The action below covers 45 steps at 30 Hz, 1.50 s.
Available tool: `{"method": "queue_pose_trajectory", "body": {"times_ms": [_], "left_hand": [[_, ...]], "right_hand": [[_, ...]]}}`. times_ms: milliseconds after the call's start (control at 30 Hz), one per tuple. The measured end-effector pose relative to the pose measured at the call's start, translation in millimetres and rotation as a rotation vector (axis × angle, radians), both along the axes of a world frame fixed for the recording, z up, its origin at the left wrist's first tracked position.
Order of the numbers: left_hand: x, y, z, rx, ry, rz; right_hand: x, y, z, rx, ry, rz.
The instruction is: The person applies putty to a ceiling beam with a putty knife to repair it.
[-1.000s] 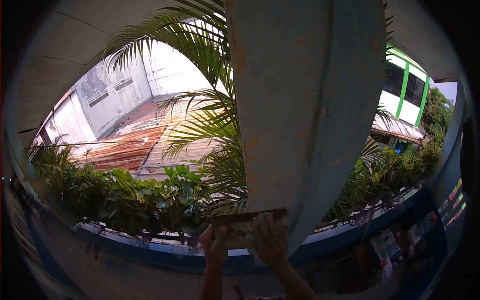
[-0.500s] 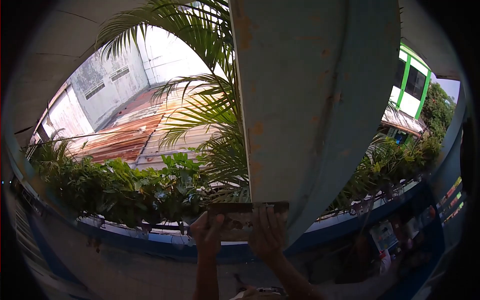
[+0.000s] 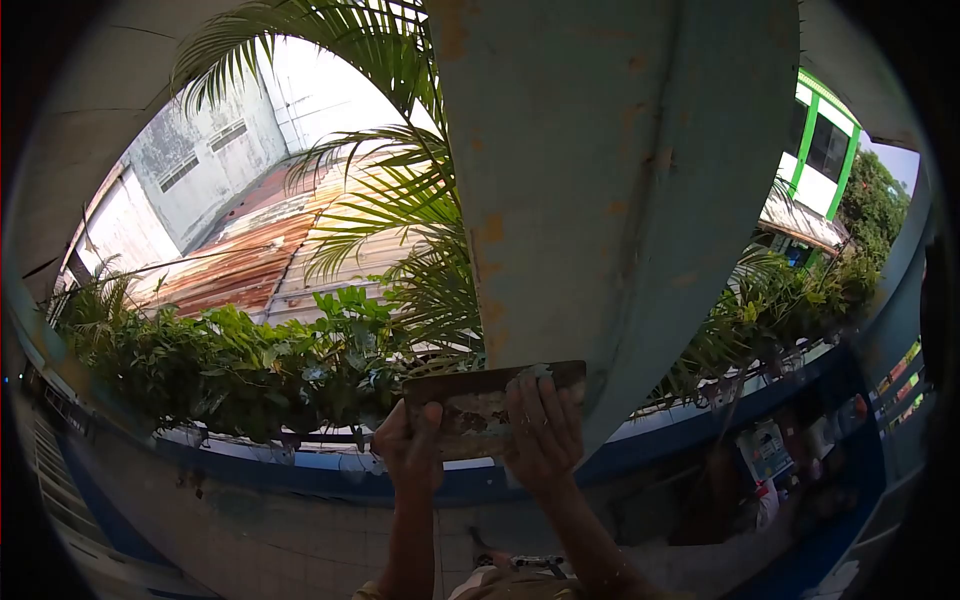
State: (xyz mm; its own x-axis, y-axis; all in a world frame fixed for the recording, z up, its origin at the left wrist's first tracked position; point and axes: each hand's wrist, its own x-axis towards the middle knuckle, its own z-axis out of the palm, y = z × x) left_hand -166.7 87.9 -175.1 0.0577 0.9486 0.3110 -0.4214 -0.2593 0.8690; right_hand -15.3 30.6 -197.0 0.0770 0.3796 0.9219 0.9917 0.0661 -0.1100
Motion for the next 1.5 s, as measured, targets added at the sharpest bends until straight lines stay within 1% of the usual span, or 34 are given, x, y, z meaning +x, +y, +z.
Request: {"method": "queue_pose_trajectory", "body": {"times_ms": [33, 133, 200, 233, 300, 367, 400, 467, 500, 533, 567, 600, 633, 667, 700, 767, 833, 900, 967, 1033, 1067, 1100, 1167, 1200, 1233, 1300, 1333, 1367, 1433, 1467, 1500], "left_hand": [[-0.6, 0.4, -13.4, 0.004, 0.009, 0.031], [1.1, 3.4, 3.2, 0.067, 0.035, 0.047], [0.3, 4.0, 40.5, 0.102, 0.067, 0.065], [5.3, 6.0, 59.3, 0.116, 0.011, 0.067], [2.6, 10.7, 73.9, 0.153, 0.063, 0.085], [0.0, 9.5, 55.0, 0.152, 0.086, 0.058], [-1.7, 9.3, 37.1, 0.145, 0.100, 0.046], [-8.5, 3.8, -17.3, 0.098, 0.328, 0.089], [-5.6, 1.4, -35.7, 0.102, 0.333, 0.083], [-2.6, -2.1, -50.9, 0.099, 0.392, 0.106], [1.8, -3.3, -47.3, 0.102, 0.447, 0.133], [1.5, -1.9, -40.0, 0.113, 0.446, 0.136], [-2.1, -2.9, -30.6, 0.141, 0.538, 0.161], [-3.2, -3.1, -20.7, 0.168, 0.629, 0.184], [-1.3, -0.5, -18.6, 0.177, 0.623, 0.187], [-2.1, -3.4, -20.6, 0.153, 0.550, 0.170], [-6.5, -0.6, -39.9, 0.187, 0.566, 0.211], [-6.3, 2.3, -41.8, 0.232, 0.571, 0.252], [-6.0, 5.8, -37.1, 0.243, 0.535, 0.237], [-2.7, 10.6, -13.8, 0.230, 0.381, 0.243], [3.4, 7.5, 11.3, 0.181, 0.249, 0.221], [4.2, 7.1, 34.1, 0.206, 0.230, 0.201], [0.7, 11.9, 47.5, 0.195, 0.259, 0.169], [2.7, 13.1, 40.9, 0.202, 0.250, 0.168], [1.8, 14.0, 23.8, 0.200, 0.270, 0.176], [-6.6, 8.0, -21.0, 0.191, 0.307, 0.184], [-8.0, 5.4, -48.9, 0.172, 0.367, 0.201], [-1.5, 2.6, -47.4, 0.156, 0.422, 0.218], [-0.9, 10.5, -32.7, 0.205, 0.373, 0.214], [0.9, 5.8, -12.4, 0.227, 0.335, 0.209], [5.7, 5.1, 14.0, 0.227, 0.335, 0.254]], "right_hand": [[-0.2, -0.1, -9.0, 0.000, 0.002, 0.012], [-1.6, 2.5, 2.2, 0.037, 0.011, -0.007], [-0.1, 9.2, 42.2, 0.070, 0.000, -0.010], [0.9, 13.1, 61.3, 0.109, -0.020, -0.008], [-3.2, 15.4, 67.7, 0.119, 0.025, 0.005], [-6.4, 16.7, 48.5, 0.110, 0.058, 0.001], [-10.0, 13.5, 23.9, 0.072, 0.074, -0.012], [-15.7, 8.4, -56.6, 0.041, 0.124, -0.026], [-14.5, 6.2, -78.1, 0.018, 0.163, -0.029], [-14.3, 2.1, -81.3, 0.021, 0.171, -0.034], [-12.8, 1.4, -81.9, 0.011, 0.177, -0.032], [-11.4, 2.5, -80.6, 0.002, 0.178, -0.026], [-17.4, 2.3, -78.8, 0.010, 0.181, -0.026], [-26.5, 2.5, -73.5, 0.019, 0.246, -0.035], [-28.0, 5.3, -69.4, 0.030, 0.304, -0.040], [-22.8, 7.5, -70.9, 0.047, 0.288, -0.022], [-20.5, 7.4, -77.4, 0.059, 0.291, -0.005], [-11.6, 11.3, -80.3, 0.056, 0.180, 0.001], [-13.7, 18.7, -72.7, 0.103, 0.209, 0.009], [-11.2, 21.6, -43.9, 0.125, 0.244, 0.020], [-2.9, 26.2, -15.6, 0.144, 0.171, 0.048], [-2.2, 26.3, -1.9, 0.163, 0.101, 0.074], [-11.6, 25.2, 1.7, 0.155, 0.158, 0.070], [-10.8, 26.0, 3.2, 0.155, 0.200, 0.070], [-9.8, 25.0, -6.2, 0.162, 0.194, 0.071], [-18.3, 16.5, -59.7, 0.091, 0.244, 0.026], [-18.3, 17.7, -94.5, 0.076, 0.222, 0.024], [-16.1, 18.6, -88.0, 0.085, 0.219, 0.025], [-12.4, 17.6, -74.3, 0.110, 0.210, 0.025], [-9.0, 15.4, -53.2, 0.102, 0.213, 0.026], [-1.0, 19.9, -20.8, 0.110, 0.157, 0.040]]}}
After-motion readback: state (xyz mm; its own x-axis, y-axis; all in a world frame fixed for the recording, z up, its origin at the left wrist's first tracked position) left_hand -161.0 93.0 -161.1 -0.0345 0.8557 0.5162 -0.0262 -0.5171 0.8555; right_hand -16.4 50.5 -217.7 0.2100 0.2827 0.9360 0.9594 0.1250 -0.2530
